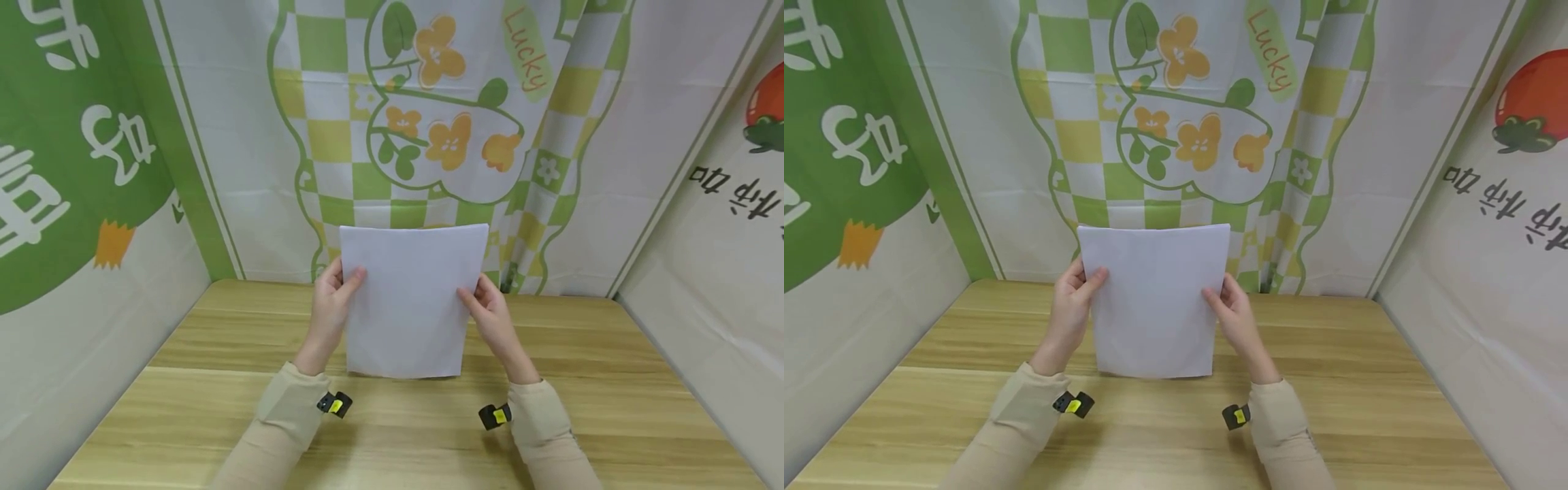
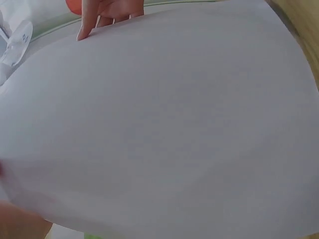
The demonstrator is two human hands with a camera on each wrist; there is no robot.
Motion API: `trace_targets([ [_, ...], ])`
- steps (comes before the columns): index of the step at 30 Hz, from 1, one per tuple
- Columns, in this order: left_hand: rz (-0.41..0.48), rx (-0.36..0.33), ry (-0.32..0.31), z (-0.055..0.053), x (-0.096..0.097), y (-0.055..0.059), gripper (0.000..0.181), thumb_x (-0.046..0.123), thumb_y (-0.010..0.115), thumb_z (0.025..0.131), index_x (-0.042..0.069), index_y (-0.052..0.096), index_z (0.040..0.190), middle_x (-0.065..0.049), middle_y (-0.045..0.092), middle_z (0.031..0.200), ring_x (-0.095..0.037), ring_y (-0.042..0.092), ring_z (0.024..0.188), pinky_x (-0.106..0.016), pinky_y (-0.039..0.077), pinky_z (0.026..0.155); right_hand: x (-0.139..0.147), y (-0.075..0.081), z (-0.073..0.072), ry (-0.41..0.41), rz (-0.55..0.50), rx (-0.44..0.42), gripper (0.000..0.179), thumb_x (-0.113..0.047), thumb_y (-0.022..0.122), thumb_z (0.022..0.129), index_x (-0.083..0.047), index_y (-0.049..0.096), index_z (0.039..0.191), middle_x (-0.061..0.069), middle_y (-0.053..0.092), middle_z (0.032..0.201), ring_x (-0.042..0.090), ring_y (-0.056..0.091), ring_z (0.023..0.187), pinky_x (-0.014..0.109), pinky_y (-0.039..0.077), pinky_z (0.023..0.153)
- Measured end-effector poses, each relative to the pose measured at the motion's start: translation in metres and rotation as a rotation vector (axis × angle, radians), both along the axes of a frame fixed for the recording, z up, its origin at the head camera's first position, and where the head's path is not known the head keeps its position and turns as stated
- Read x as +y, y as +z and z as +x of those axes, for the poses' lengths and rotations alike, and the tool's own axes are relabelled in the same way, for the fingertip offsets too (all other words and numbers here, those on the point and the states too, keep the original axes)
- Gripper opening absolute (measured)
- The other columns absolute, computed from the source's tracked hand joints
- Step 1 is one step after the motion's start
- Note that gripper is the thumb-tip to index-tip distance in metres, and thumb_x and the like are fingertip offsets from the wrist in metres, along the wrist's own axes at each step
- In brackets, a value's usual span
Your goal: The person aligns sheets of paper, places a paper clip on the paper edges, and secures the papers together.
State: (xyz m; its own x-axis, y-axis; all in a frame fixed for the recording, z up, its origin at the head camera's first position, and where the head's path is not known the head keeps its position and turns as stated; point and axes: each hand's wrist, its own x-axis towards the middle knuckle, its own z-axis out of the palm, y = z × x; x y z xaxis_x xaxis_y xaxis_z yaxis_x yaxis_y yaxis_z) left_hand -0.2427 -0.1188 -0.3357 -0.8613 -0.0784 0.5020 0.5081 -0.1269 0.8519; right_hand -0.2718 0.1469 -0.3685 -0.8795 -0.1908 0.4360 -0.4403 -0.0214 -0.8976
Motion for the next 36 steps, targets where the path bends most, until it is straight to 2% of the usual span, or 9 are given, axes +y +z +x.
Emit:
trace_targets([
  [6,0.036,0.036,0.011,-0.002,0.002,0.002,0.03,0.006,0.057,0.093,-0.006,0.055,0.12,0.006,0.067,0.098,-0.011,0.063,0.088,-0.023,0.05,0.077,0.001,0.004,-0.001,0.008,-0.017,0.012,0.039,-0.01,0.053,0.096,0.007,0.043,0.13,-0.008,0.063,0.106,0.007,0.062,0.096,0.021,0.051,0.08],
  [13,0.028,-0.021,0.027,-0.003,0.0,-0.004,0.028,0.006,0.06,0.092,-0.005,0.056,0.117,0.006,0.065,0.097,-0.011,0.062,0.087,-0.023,0.05,0.075,0.003,-0.002,-0.002,0.026,0.013,-0.033,0.043,-0.013,0.053,0.097,0.002,0.039,0.135,-0.004,0.059,0.113,0.008,0.06,0.101,0.023,0.051,0.084],
  [20,0.023,-0.021,0.042,-0.005,-0.004,-0.01,0.028,0.004,0.062,0.089,-0.005,0.057,0.116,0.007,0.066,0.095,-0.01,0.06,0.086,-0.021,0.047,0.076,0.003,-0.003,-0.002,0.038,0.013,0.0,0.043,-0.013,0.053,0.097,0.002,0.04,0.135,-0.006,0.059,0.112,0.009,0.06,0.1,0.023,0.052,0.083],
  [26,-0.018,-0.071,0.007,-0.006,-0.007,-0.015,0.035,0.006,0.063,0.089,-0.002,0.056,0.122,0.007,0.065,0.097,-0.01,0.061,0.089,-0.022,0.048,0.078,0.003,-0.004,-0.003,0.036,0.025,0.001,0.043,-0.014,0.052,0.098,0.002,0.04,0.135,-0.006,0.059,0.111,0.01,0.061,0.099,0.024,0.052,0.083],
  [31,-0.065,-0.084,-0.018,-0.008,-0.009,-0.022,0.036,0.007,0.064,0.088,-0.001,0.056,0.123,0.006,0.065,0.101,-0.011,0.061,0.092,-0.023,0.049,0.079,0.003,-0.008,-0.005,0.048,0.029,0.0,0.04,-0.013,0.053,0.097,0.001,0.043,0.133,-0.006,0.061,0.109,0.01,0.061,0.098,0.024,0.052,0.082],
  [36,-0.121,-0.092,-0.057,-0.008,-0.012,-0.03,0.037,0.008,0.063,0.09,-0.001,0.056,0.124,-0.008,0.064,0.114,-0.011,0.062,0.097,-0.024,0.049,0.084,0.004,-0.011,-0.005,0.073,0.038,0.02,0.039,-0.009,0.053,0.096,0.003,0.043,0.131,-0.005,0.061,0.111,0.01,0.062,0.1,0.025,0.052,0.083],
])
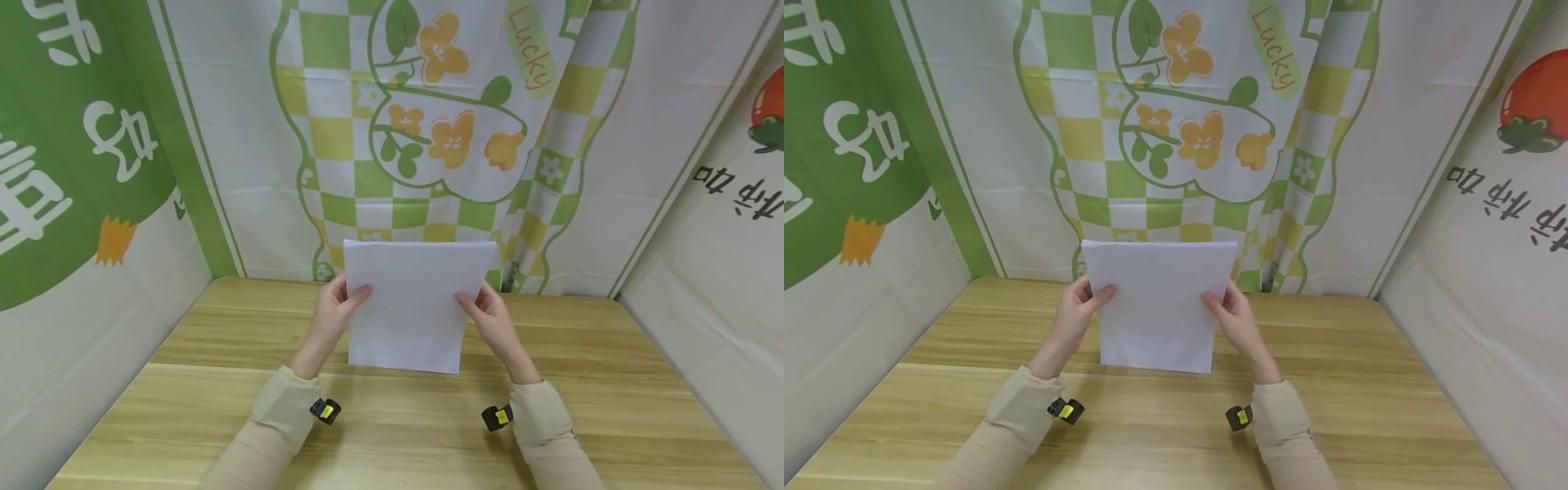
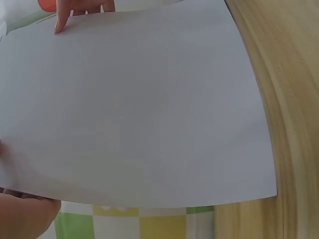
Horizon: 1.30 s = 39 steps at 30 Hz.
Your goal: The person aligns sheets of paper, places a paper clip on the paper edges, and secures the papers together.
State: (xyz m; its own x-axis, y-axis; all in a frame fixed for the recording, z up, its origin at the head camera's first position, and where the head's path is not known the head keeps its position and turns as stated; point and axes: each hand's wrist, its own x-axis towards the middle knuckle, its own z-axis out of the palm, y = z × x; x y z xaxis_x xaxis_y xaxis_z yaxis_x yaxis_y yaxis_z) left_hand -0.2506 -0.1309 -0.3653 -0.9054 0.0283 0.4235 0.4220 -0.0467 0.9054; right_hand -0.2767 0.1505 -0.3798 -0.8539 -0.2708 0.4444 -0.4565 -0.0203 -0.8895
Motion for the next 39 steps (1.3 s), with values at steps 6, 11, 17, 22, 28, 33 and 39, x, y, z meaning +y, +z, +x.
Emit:
trace_targets([
  [6,-0.025,0.013,0.014,0.0,0.001,-0.002,0.034,0.01,0.059,0.093,-0.002,0.055,0.125,-0.023,0.061,0.119,-0.01,0.063,0.097,-0.023,0.05,0.085,-0.002,0.0,-0.001,-0.025,0.006,0.024,0.039,-0.01,0.052,0.097,0.003,0.043,0.133,-0.005,0.06,0.113,0.01,0.061,0.101,0.024,0.051,0.084],
  [11,0.018,0.025,0.078,0.001,0.006,0.0,0.028,0.008,0.058,0.093,-0.007,0.057,0.118,-0.026,0.063,0.11,-0.008,0.063,0.089,-0.022,0.051,0.078,-0.005,0.004,0.0,-0.048,0.016,0.029,0.039,-0.012,0.052,0.097,0.002,0.044,0.132,-0.002,0.059,0.114,0.01,0.061,0.101,0.024,0.051,0.085],
  [17,0.033,0.067,0.114,0.005,0.011,0.006,0.027,0.007,0.057,0.094,-0.007,0.057,0.117,-0.023,0.063,0.11,-0.008,0.063,0.091,-0.021,0.051,0.078,-0.006,0.014,0.004,-0.07,0.014,0.029,0.038,-0.013,0.053,0.097,0.002,0.045,0.131,0.0,0.059,0.114,0.01,0.061,0.101,0.023,0.05,0.085],
  [22,0.036,0.064,0.137,0.008,0.014,0.009,0.028,0.007,0.057,0.094,-0.005,0.057,0.119,-0.023,0.063,0.111,-0.008,0.064,0.091,-0.021,0.052,0.078,-0.005,0.018,0.007,-0.059,0.011,0.028,0.039,-0.012,0.052,0.097,0.003,0.043,0.132,-0.002,0.058,0.114,0.01,0.061,0.102,0.023,0.051,0.085],
  [28,0.017,0.071,0.142,0.008,0.014,0.006,0.029,0.008,0.058,0.093,-0.004,0.057,0.12,-0.023,0.063,0.112,-0.009,0.064,0.091,-0.022,0.052,0.078,-0.004,0.014,0.006,-0.057,0.017,0.016,0.039,-0.014,0.053,0.097,0.0,0.043,0.133,0.001,0.058,0.116,0.01,0.061,0.102,0.024,0.05,0.086],
  [33,0.003,0.027,0.108,0.007,0.01,-0.001,0.033,0.011,0.059,0.093,0.0,0.055,0.124,-0.019,0.062,0.117,-0.011,0.062,0.094,-0.023,0.051,0.079,-0.002,0.005,0.002,-0.041,0.052,0.012,0.042,-0.015,0.052,0.098,-0.005,0.041,0.137,0.008,0.057,0.119,0.013,0.06,0.102,0.025,0.051,0.084],
  [39,-0.025,0.033,0.082,0.004,0.007,-0.005,0.035,0.009,0.058,0.093,0.002,0.054,0.127,-0.017,0.06,0.122,-0.013,0.06,0.102,-0.022,0.049,0.084,-0.002,0.002,-0.003,-0.036,0.044,0.037,0.042,-0.016,0.053,0.097,-0.006,0.043,0.137,0.007,0.058,0.118,0.014,0.061,0.102,0.026,0.051,0.084],
])
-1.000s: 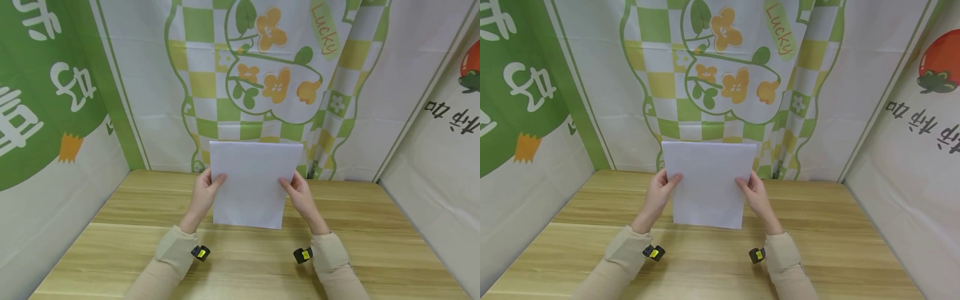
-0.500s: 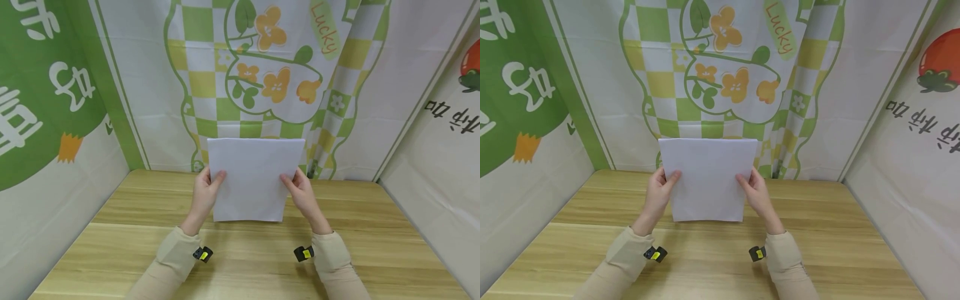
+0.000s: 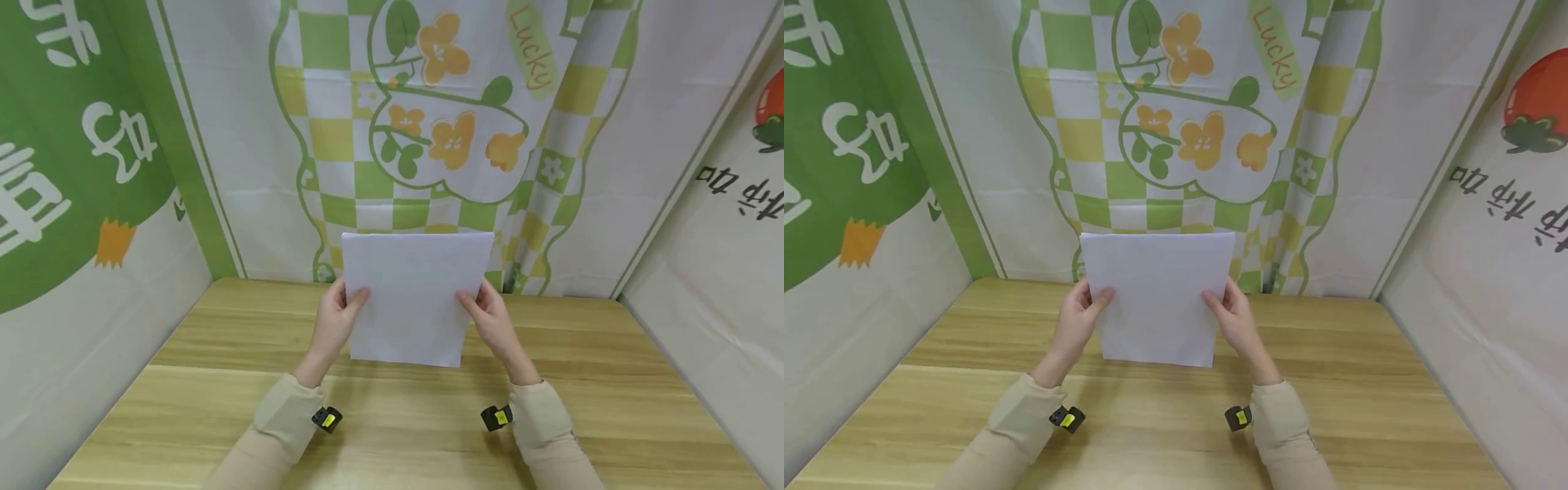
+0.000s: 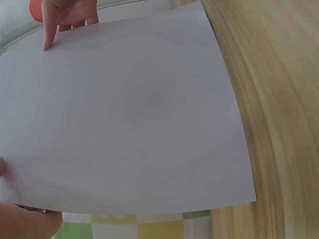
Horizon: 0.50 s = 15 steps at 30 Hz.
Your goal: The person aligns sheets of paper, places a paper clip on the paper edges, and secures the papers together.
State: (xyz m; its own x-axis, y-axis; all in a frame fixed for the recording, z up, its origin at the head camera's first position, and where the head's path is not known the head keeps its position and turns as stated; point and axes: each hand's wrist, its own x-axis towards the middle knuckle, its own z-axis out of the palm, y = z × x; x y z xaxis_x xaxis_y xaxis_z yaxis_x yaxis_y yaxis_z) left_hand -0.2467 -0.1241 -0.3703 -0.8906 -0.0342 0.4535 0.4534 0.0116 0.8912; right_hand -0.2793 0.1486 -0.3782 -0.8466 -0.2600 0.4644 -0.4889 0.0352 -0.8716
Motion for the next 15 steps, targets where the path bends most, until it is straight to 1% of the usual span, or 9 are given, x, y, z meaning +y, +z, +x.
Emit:
trace_targets([
  [4,-0.015,0.0,-0.006,-0.002,-0.001,-0.003,0.037,0.006,0.059,0.093,0.0,0.052,0.128,-0.02,0.059,0.123,-0.012,0.059,0.103,-0.021,0.048,0.085,0.001,-0.002,-0.001,0.007,0.013,-0.013,0.044,-0.014,0.054,0.097,-0.004,0.041,0.137,0.012,0.056,0.12,0.012,0.06,0.102,0.024,0.05,0.084],
  [7,-0.018,-0.012,-0.018,-0.003,-0.003,-0.006,0.038,0.003,0.059,0.092,-0.002,0.051,0.129,-0.022,0.059,0.123,-0.013,0.06,0.101,-0.02,0.049,0.084,0.003,-0.004,-0.001,0.01,0.058,-0.049,0.046,-0.011,0.056,0.095,-0.003,0.04,0.138,0.019,0.055,0.123,0.014,0.059,0.105,0.022,0.05,0.084],
  [11,-0.042,-0.034,-0.035,-0.004,-0.005,-0.011,0.04,0.001,0.059,0.091,-0.001,0.051,0.13,-0.022,0.059,0.123,-0.016,0.06,0.103,-0.02,0.049,0.083,0.004,-0.009,-0.001,-0.017,0.158,-0.066,0.045,-0.003,0.057,0.093,0.001,0.041,0.135,0.025,0.055,0.122,0.027,0.058,0.108,0.023,0.05,0.084],
  [15,-0.082,-0.047,-0.041,-0.004,-0.007,-0.013,0.039,0.0,0.059,0.091,-0.001,0.052,0.129,-0.021,0.059,0.124,-0.024,0.059,0.108,-0.019,0.048,0.084,0.004,-0.011,-0.002,-0.048,0.215,-0.038,0.044,0.005,0.056,0.09,0.005,0.043,0.132,0.027,0.055,0.121,0.037,0.056,0.11,0.032,0.05,0.087],
])
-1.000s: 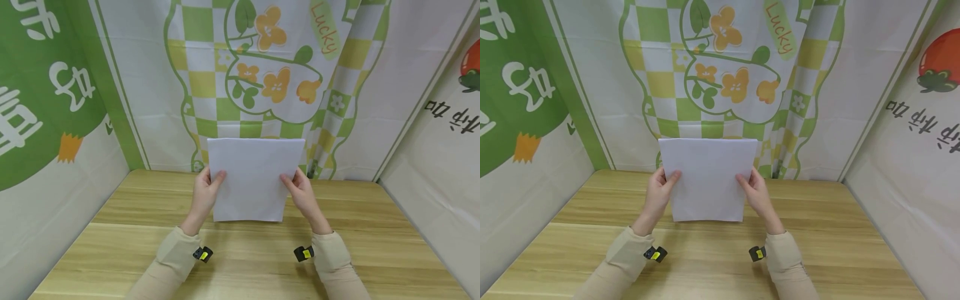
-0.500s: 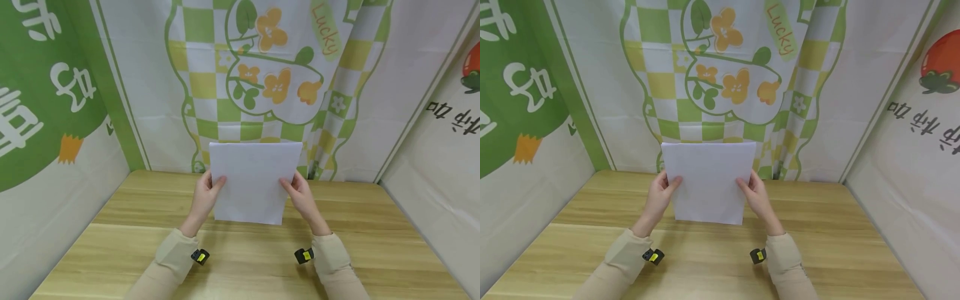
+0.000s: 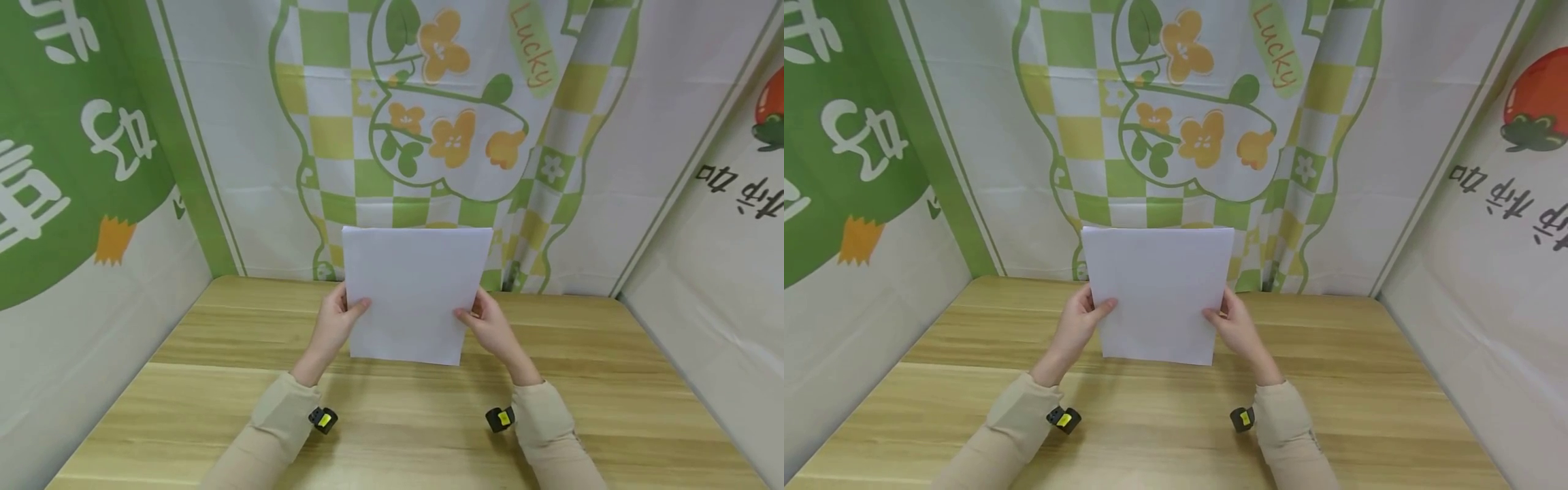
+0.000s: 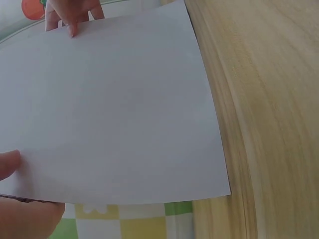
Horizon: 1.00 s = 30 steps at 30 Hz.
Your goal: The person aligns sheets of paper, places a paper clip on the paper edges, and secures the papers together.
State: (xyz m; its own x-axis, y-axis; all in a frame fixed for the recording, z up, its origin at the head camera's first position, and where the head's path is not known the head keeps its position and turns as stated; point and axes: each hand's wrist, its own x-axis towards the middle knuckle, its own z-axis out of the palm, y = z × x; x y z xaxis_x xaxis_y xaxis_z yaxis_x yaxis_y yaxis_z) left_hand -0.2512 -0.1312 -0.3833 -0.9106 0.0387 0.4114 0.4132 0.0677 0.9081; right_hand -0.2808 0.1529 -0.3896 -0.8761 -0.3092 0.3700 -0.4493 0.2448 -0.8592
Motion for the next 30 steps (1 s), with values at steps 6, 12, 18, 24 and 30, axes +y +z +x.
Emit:
trace_targets([
  [6,-0.023,-0.023,0.017,0.0,0.001,0.0,0.039,-0.004,0.056,0.091,-0.002,0.052,0.129,-0.02,0.059,0.126,-0.028,0.058,0.112,-0.021,0.048,0.087,0.0,0.002,0.002,-0.023,0.025,0.029,0.045,0.008,0.055,0.09,0.004,0.043,0.132,0.025,0.054,0.124,0.039,0.055,0.113,0.043,0.05,0.09],
  [12,-0.001,-0.061,0.054,0.005,0.006,0.003,0.038,-0.004,0.054,0.091,-0.004,0.052,0.129,-0.021,0.059,0.125,-0.029,0.059,0.112,-0.029,0.049,0.09,-0.001,0.006,0.007,-0.047,0.033,0.064,0.045,0.009,0.055,0.09,0.005,0.042,0.133,0.026,0.051,0.127,0.041,0.053,0.116,0.051,0.047,0.093],
  [18,0.01,-0.042,0.106,0.008,0.01,0.007,0.035,-0.003,0.057,0.09,-0.005,0.055,0.125,-0.023,0.061,0.121,-0.029,0.06,0.108,-0.032,0.05,0.089,-0.001,0.011,0.012,-0.057,-0.001,0.094,0.042,0.01,0.055,0.089,0.007,0.043,0.13,0.026,0.051,0.127,0.041,0.052,0.118,0.052,0.046,0.095],
  [24,0.029,-0.027,0.098,0.009,0.013,0.005,0.033,-0.005,0.057,0.09,-0.008,0.056,0.123,-0.025,0.062,0.117,-0.027,0.062,0.104,-0.023,0.05,0.083,-0.002,0.011,0.016,-0.085,-0.009,0.093,0.046,0.008,0.058,0.088,0.006,0.042,0.132,0.027,0.053,0.124,0.042,0.055,0.113,0.05,0.05,0.09],
  [30,0.062,-0.032,0.064,0.011,0.014,0.003,0.035,-0.002,0.057,0.091,-0.006,0.054,0.125,-0.024,0.061,0.121,-0.026,0.061,0.106,-0.021,0.049,0.084,-0.004,0.01,0.017,-0.095,-0.04,0.09,0.051,0.002,0.062,0.088,0.004,0.04,0.134,0.027,0.053,0.122,0.041,0.057,0.108,0.04,0.053,0.084],
])
